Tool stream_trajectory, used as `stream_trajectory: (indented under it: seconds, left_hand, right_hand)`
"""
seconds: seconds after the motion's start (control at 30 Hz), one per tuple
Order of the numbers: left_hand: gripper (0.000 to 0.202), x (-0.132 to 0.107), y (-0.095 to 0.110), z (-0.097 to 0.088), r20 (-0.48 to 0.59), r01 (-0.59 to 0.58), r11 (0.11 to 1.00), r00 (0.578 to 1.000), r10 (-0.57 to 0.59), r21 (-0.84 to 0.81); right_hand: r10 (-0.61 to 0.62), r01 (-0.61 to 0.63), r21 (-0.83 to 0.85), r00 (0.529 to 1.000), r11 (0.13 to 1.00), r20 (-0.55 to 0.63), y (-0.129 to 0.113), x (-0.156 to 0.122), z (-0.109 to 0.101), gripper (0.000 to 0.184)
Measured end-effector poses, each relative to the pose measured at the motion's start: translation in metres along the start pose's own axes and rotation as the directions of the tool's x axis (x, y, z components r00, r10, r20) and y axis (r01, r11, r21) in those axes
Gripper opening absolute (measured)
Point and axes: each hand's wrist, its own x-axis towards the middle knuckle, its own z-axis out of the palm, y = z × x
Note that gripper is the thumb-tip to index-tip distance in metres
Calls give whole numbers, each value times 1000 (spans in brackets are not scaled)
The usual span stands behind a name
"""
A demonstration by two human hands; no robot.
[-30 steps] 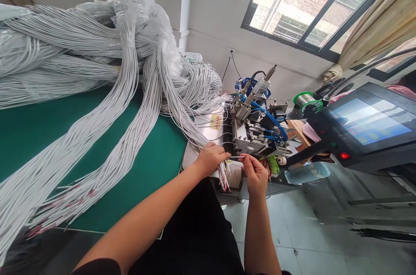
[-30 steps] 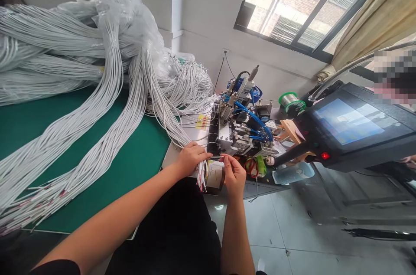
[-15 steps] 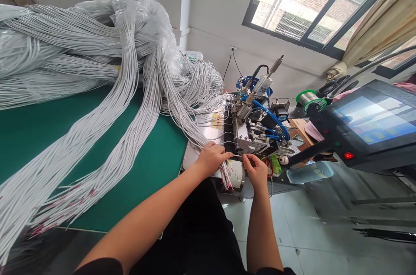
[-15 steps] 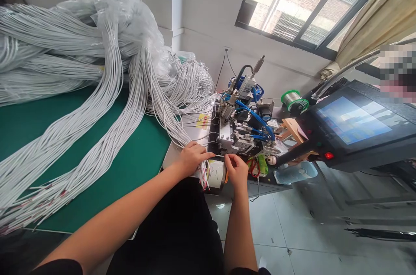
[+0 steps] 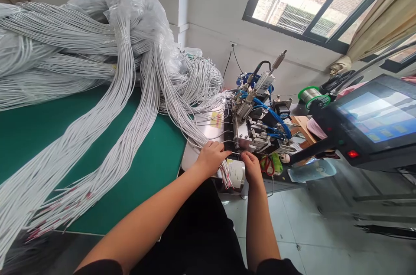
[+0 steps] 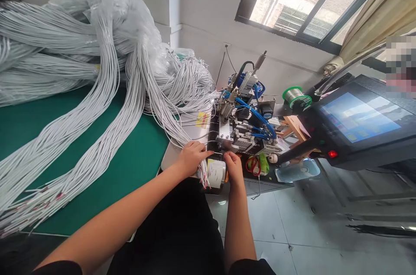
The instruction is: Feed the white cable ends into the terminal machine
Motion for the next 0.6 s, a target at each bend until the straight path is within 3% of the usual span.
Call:
stream_trajectory:
  seconds: [0.17, 0.3, 0.6]
  left_hand:
    - [27, 1, 2, -2, -7, 15, 1000, 1000, -15, 5]
    - [25, 0, 2, -3, -16, 9, 1000, 1000, -10, -3]
    - [29, -3, -3, 4, -63, -24, 1000, 998, 25, 7]
  right_hand:
    - [43, -40, 79, 998, 996, -39, 5, -3, 6, 32]
    - [43, -41, 49, 998, 998, -46, 6, -10, 4, 37]
    - [-109, 96, -79, 977, 992, -185, 6, -32, -11, 39]
